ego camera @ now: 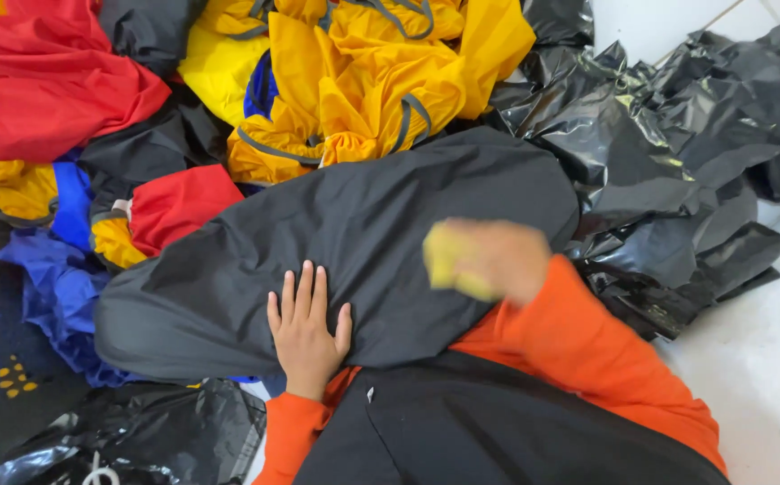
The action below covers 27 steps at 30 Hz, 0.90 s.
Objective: Cleaning a black fabric cover with a yellow sponge and then folding it on a padded surface.
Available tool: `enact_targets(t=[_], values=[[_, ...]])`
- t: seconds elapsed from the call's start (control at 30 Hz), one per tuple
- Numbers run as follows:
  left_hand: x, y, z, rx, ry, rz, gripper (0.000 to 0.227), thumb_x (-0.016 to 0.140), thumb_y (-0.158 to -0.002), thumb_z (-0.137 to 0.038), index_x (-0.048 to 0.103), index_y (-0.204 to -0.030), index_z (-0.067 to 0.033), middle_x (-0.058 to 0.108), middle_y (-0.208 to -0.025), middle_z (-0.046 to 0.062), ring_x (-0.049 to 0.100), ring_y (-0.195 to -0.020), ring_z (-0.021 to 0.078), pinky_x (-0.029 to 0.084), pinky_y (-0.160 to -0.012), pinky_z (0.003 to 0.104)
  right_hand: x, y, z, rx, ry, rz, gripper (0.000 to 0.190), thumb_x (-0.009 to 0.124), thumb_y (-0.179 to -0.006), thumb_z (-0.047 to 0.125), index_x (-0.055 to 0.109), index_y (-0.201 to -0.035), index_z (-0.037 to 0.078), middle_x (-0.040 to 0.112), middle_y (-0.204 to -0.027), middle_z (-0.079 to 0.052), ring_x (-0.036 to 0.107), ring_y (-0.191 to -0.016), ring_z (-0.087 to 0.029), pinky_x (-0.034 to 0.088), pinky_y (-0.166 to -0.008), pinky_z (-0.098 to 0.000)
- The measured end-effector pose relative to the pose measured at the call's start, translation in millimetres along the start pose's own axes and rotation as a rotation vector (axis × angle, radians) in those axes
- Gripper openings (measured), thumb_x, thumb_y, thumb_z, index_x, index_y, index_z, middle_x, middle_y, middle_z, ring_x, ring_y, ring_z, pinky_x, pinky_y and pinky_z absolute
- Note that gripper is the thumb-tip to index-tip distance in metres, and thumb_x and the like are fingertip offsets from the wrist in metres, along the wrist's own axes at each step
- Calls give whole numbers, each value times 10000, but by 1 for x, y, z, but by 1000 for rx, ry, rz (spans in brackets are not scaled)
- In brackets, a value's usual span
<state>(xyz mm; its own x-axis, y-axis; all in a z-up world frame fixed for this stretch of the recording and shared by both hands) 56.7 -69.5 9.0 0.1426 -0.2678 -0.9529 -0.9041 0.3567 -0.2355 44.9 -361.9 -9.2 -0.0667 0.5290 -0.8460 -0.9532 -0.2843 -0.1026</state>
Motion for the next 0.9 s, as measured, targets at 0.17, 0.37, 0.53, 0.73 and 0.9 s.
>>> enact_targets(t=[0.17,0.37,0.53,0.73,0.9], values=[[-2,-1,-2,-6,-3,-5,591,560,-962,-431,582,-1464,-119,526,-1559,78,430,-1471,323,214,-1227,524,-79,16,-161,499,1127,-370,644,772,-890,437,595,-1471,224,582,-908,-11,603,-754,-234,486,-547,-399],[-1,-2,-1,-19,-1,-29,605,581,-933,-445,598,-1448,-128,544,-1541,73,454,-1455,319,239,-1218,531,-93,-13,47,-186,329,-374,450,748,-894,169,662,-1272,-61,685,-1251,-202,693,-1039,-385,565,-885,-450],[0,-1,-1,-24,-13,-47,624,580,-924,-465,590,-1454,-137,538,-1543,74,456,-1450,318,245,-1212,536,-43,-60,58,112,11,58,427,625,-856,544,672,-1180,270,648,-867,62,649,-739,-246,529,-646,-366],[-17,-7,-7,-45,40,-36,628,620,-910,-395,572,-1462,-101,524,-1549,81,451,-1450,313,270,-1202,514,-106,-35,-93,369,706,-391,478,772,-910,168,649,-1369,115,660,-986,-113,639,-858,-353,542,-747,-458],[2,-1,0,-40,23,-45,640,583,-918,-467,570,-1471,-144,536,-1539,70,455,-1448,320,269,-1198,552,-89,-15,-58,303,603,-545,601,726,-1000,505,623,-1529,240,683,-1161,-20,620,-958,-234,540,-843,-353]])
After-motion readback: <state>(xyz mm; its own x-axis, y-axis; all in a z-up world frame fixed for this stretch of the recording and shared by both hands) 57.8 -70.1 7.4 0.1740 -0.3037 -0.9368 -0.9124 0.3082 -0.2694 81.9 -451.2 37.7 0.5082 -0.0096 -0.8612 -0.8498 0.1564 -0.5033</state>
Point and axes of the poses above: each hand's wrist, its own y-axis away from the middle knuckle, its own x-axis out of the palm, z = x × y, the point moved 8 cm from there along -y, towards the middle knuckle
